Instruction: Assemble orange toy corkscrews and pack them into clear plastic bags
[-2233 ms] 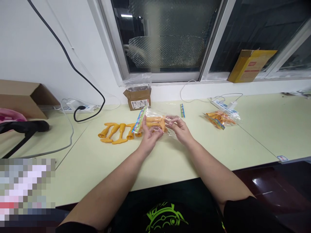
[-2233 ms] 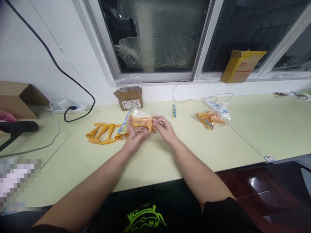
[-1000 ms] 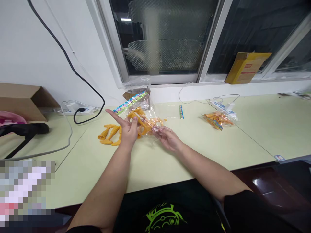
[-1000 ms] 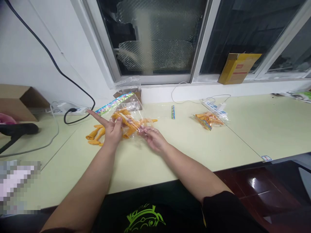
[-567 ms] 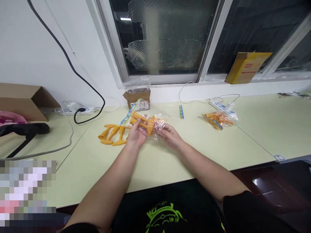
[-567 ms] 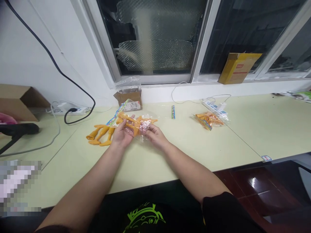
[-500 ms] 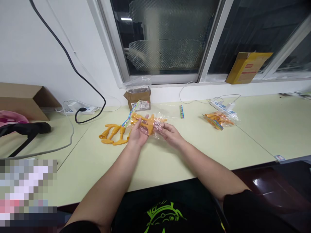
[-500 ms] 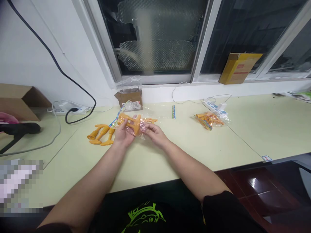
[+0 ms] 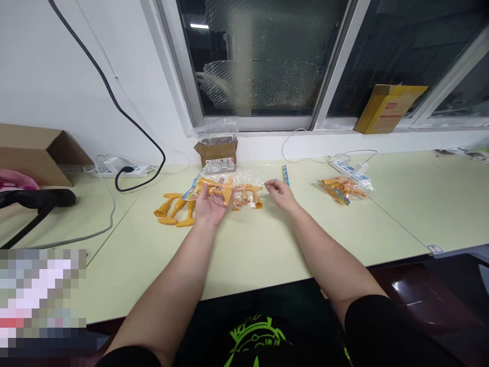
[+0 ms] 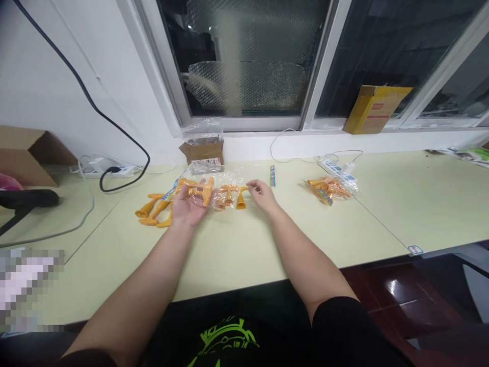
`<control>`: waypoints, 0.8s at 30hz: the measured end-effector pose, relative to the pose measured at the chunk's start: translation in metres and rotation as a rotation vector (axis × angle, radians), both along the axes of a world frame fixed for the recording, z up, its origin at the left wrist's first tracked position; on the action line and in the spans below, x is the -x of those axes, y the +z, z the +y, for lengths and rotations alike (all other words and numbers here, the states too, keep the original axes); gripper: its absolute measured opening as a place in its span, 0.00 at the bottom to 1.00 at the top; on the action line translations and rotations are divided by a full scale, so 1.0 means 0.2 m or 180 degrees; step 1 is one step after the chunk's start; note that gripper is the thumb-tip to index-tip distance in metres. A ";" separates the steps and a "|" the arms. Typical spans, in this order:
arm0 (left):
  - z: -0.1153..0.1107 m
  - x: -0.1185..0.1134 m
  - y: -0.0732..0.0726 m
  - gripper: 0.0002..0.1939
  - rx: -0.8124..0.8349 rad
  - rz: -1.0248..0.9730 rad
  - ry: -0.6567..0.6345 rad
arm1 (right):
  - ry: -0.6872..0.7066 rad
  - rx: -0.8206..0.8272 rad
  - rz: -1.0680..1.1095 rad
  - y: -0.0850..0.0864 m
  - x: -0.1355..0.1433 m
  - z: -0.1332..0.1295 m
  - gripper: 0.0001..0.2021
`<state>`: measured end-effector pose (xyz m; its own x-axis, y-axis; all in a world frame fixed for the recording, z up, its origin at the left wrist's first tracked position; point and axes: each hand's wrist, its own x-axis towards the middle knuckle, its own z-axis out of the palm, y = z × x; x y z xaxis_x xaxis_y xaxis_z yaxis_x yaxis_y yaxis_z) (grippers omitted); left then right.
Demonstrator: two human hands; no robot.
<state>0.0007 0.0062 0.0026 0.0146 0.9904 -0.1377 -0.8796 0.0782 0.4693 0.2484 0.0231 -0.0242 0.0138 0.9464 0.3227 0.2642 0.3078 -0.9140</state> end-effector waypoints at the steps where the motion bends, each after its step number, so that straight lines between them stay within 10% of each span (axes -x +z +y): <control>1: 0.00 0.00 0.00 0.19 -0.0027 0.0023 0.0000 | 0.0197 0.0074 -0.0427 -0.05 0.02 0.01 0.14; 4: -0.01 0.00 0.01 0.19 -0.0065 0.0093 -0.0012 | 0.0454 -0.0021 -0.1495 -0.13 0.09 0.01 0.11; 12: -0.02 0.00 -0.01 0.21 0.0006 0.0193 -0.0094 | -0.0662 0.0826 -0.2826 -0.05 0.03 -0.01 0.07; 18: 0.00 0.01 -0.03 0.20 0.0026 0.0132 -0.0065 | -0.0908 0.1072 -0.0631 -0.03 -0.17 -0.02 0.22; 24: 0.02 0.02 -0.07 0.21 0.0078 0.0102 -0.0081 | 0.0320 0.0706 0.2012 0.09 -0.18 -0.06 0.23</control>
<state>-0.0043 0.0108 -0.0115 0.0349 0.9861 -0.1626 -0.8618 0.1121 0.4948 0.2842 0.0111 -0.0066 0.0444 0.9958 0.0796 -0.3620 0.0903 -0.9278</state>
